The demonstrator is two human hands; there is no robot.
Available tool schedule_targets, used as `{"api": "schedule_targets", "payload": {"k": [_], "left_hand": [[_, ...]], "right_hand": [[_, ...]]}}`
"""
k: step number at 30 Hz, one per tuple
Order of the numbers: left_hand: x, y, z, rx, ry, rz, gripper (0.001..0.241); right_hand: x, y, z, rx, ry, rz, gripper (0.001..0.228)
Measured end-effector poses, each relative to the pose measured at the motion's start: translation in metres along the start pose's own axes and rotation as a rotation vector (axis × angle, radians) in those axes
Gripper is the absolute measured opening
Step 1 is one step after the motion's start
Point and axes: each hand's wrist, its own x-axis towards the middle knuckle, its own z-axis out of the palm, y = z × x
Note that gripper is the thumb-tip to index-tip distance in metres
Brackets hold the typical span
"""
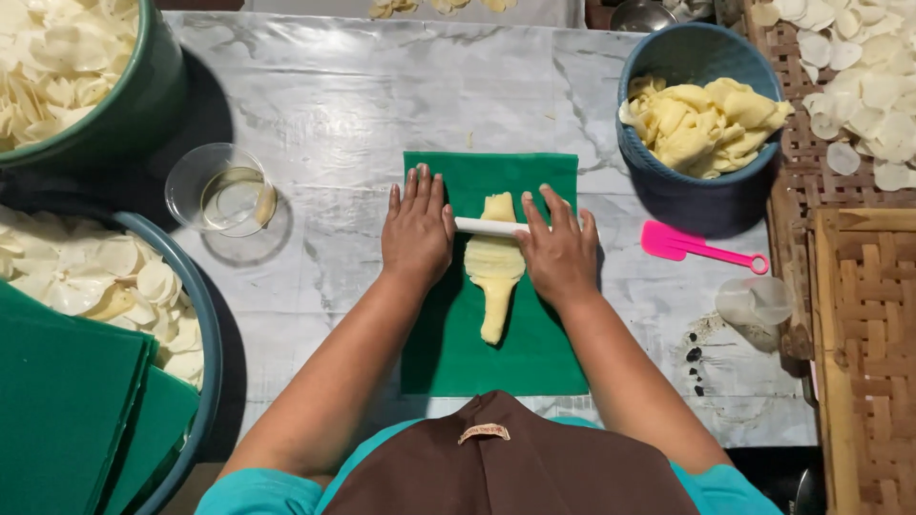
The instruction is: Flattening and rolling out dough on a mat using a rolling pin.
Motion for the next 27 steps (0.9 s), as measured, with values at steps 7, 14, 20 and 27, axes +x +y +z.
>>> {"api": "schedule_targets", "payload": {"k": [7,14,20,27], "left_hand": [[0.016,0.004,0.000,-0.005,0.056,-0.042,0.064],[0.007,0.003,0.008,0.029,-0.030,0.001,0.059],[0.001,0.017,-0.015,-0.003,0.023,0.052,0.063],[-0.011,0.007,0.025,0.036,0.189,0.100,0.057]], "right_hand": [[0.009,0.006,0.026,-0.023,-0.142,0.165,0.064],[-0.012,0.003,0.021,-0.079,0.054,0.051,0.061],[-0.011,0.037,0.048,-0.142,0.109,0.042,0.054],[-0.008,0.023,0.031,-0.172,0.176,0.012,0.045]]}}
